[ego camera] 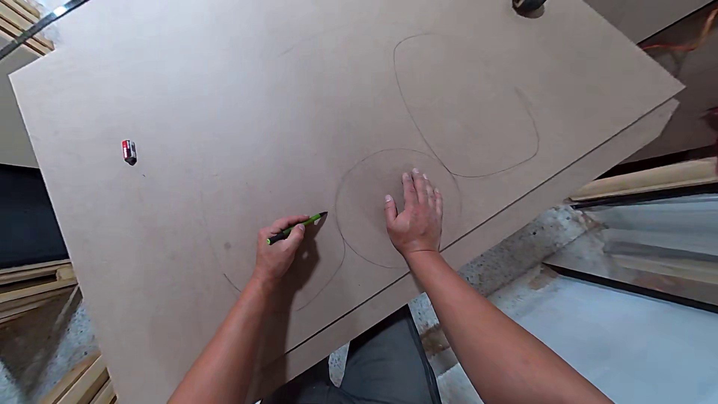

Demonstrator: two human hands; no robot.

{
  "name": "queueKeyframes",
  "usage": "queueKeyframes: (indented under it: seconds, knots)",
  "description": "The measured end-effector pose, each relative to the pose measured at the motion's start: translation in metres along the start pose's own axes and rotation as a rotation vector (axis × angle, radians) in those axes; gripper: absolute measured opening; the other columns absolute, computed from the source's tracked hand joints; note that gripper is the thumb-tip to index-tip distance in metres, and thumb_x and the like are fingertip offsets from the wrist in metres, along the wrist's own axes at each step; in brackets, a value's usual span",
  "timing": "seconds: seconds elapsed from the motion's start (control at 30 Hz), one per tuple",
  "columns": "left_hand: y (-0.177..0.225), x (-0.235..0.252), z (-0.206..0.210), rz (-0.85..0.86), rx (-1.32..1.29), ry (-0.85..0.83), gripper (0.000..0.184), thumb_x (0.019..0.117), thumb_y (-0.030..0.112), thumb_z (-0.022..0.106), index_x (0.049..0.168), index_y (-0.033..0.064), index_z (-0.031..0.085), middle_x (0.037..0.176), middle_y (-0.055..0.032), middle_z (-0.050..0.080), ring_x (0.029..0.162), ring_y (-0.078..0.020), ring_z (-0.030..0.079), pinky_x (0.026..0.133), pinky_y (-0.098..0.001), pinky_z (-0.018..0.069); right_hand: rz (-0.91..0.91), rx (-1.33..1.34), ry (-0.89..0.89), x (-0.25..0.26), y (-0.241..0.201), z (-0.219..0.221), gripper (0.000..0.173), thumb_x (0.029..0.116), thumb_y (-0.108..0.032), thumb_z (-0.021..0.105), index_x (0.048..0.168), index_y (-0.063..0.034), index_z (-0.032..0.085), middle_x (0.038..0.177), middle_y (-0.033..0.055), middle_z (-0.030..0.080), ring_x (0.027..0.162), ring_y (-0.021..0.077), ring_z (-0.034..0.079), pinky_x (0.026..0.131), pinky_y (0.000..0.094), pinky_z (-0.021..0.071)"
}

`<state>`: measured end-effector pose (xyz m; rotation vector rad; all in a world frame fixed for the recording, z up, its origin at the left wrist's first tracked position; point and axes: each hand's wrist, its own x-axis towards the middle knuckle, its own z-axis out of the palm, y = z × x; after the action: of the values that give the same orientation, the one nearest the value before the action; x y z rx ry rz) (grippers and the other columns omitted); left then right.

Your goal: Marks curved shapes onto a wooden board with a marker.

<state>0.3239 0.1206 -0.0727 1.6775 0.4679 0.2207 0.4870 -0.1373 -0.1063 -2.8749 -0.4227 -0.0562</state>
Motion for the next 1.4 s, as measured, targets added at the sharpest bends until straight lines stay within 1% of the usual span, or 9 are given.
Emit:
queueKeyframes:
  seconds: [0.1, 0.27, 0.37, 0.57, 0.8, 0.93, 1.03, 1.27, 1.4]
  knots:
    - [0.000, 0.003, -0.004, 0.016, -0.025, -0.034, 0.024, 0.0996, 0.013, 0.059, 0.113, 0.0077, 0.077, 0.105, -0.0071, 0.078, 0.092, -0.0201, 0.075, 0.083, -0.0389, 0.0640, 0.001, -0.003, -0.010, 0.000, 0.000, -0.001, 0.069, 0.1032, -0.057, 0.031, 0.159, -0.0176, 0.040, 0.169, 0.0046, 0.031, 0.157, 0.0248, 0.024, 0.128, 0.0535, 0.0180]
    - [0.002, -0.008, -0.003, -0.002, 0.094, -0.145, 0.023, 0.0959, 0.015, 0.061, 0.109, 0.0160, 0.080, 0.102, 0.0028, 0.077, 0.086, -0.0114, 0.072, 0.074, -0.0327, 0.0622, -0.005, -0.012, -0.029, -0.001, 0.001, -0.002, 0.069, 0.1038, -0.056, 0.030, 0.160, -0.0173, 0.038, 0.169, 0.0035, 0.030, 0.158, 0.0242, 0.023, 0.127, 0.0549, 0.0174]
    - [0.001, 0.000, -0.003, -0.008, 0.081, -0.076, 0.023, 0.0974, 0.015, 0.060, 0.109, 0.0158, 0.080, 0.099, 0.0016, 0.077, 0.083, -0.0123, 0.072, 0.073, -0.0331, 0.0618, -0.005, -0.014, -0.029, -0.001, 0.000, -0.004, 0.069, 0.1037, -0.056, 0.030, 0.160, -0.0169, 0.039, 0.169, 0.0038, 0.030, 0.157, 0.0248, 0.024, 0.127, 0.0549, 0.0191]
    - [0.004, 0.032, -0.018, -0.039, -0.061, 0.097, 0.023, 0.1020, 0.013, 0.058, 0.115, 0.0084, 0.076, 0.107, -0.0080, 0.078, 0.096, -0.0222, 0.076, 0.088, -0.0420, 0.0635, -0.033, -0.016, -0.010, 0.000, 0.004, 0.001, 0.071, 0.1028, -0.057, 0.031, 0.159, -0.0141, 0.040, 0.169, 0.0060, 0.031, 0.156, 0.0270, 0.028, 0.126, 0.0565, 0.0208]
    - [0.000, 0.030, -0.023, 0.004, 0.077, -0.063, 0.022, 0.0994, 0.015, 0.060, 0.109, 0.0150, 0.079, 0.101, 0.0015, 0.078, 0.086, -0.0120, 0.073, 0.077, -0.0345, 0.0627, -0.050, 0.001, 0.028, 0.002, 0.005, 0.003, 0.071, 0.1016, -0.057, 0.032, 0.157, -0.0141, 0.044, 0.167, 0.0067, 0.035, 0.154, 0.0290, 0.032, 0.124, 0.0582, 0.0231]
    - [0.005, 0.052, -0.034, -0.053, 0.017, 0.101, 0.022, 0.1019, 0.016, 0.059, 0.112, 0.0112, 0.077, 0.103, -0.0037, 0.078, 0.093, -0.0174, 0.075, 0.086, -0.0397, 0.0630, -0.050, -0.001, 0.042, 0.003, 0.006, 0.004, 0.072, 0.1010, -0.058, 0.030, 0.156, -0.0141, 0.045, 0.166, 0.0069, 0.036, 0.154, 0.0292, 0.032, 0.124, 0.0580, 0.0234]
    - [0.000, 0.071, -0.047, -0.007, -0.065, 0.199, 0.024, 0.1014, 0.013, 0.057, 0.114, 0.0044, 0.076, 0.103, -0.0097, 0.078, 0.095, -0.0218, 0.075, 0.089, -0.0404, 0.0623, -0.054, -0.008, 0.045, 0.002, 0.006, 0.003, 0.072, 0.1016, -0.058, 0.029, 0.156, -0.0142, 0.045, 0.166, 0.0072, 0.036, 0.154, 0.0289, 0.032, 0.125, 0.0573, 0.0237]
    - [-0.007, 0.098, -0.073, -0.015, -0.084, 0.604, 0.024, 0.1042, 0.016, 0.058, 0.115, 0.0032, 0.074, 0.103, -0.0092, 0.078, 0.095, -0.0195, 0.076, 0.089, -0.0371, 0.0628, -0.064, -0.025, 0.065, 0.002, 0.010, 0.009, 0.073, 0.1016, -0.059, 0.028, 0.156, -0.0137, 0.046, 0.165, 0.0077, 0.037, 0.154, 0.0278, 0.032, 0.125, 0.0555, 0.0232]
    - [-0.009, 0.115, -0.076, -0.002, -0.117, 0.683, 0.025, 0.1053, 0.016, 0.056, 0.117, 0.0014, 0.073, 0.101, -0.0099, 0.078, 0.093, -0.0186, 0.076, 0.087, -0.0351, 0.0631, -0.059, -0.018, 0.061, 0.000, 0.010, 0.008, 0.073, 0.1015, -0.059, 0.029, 0.156, -0.0136, 0.046, 0.165, 0.0079, 0.038, 0.154, 0.0277, 0.032, 0.125, 0.0554, 0.0229]
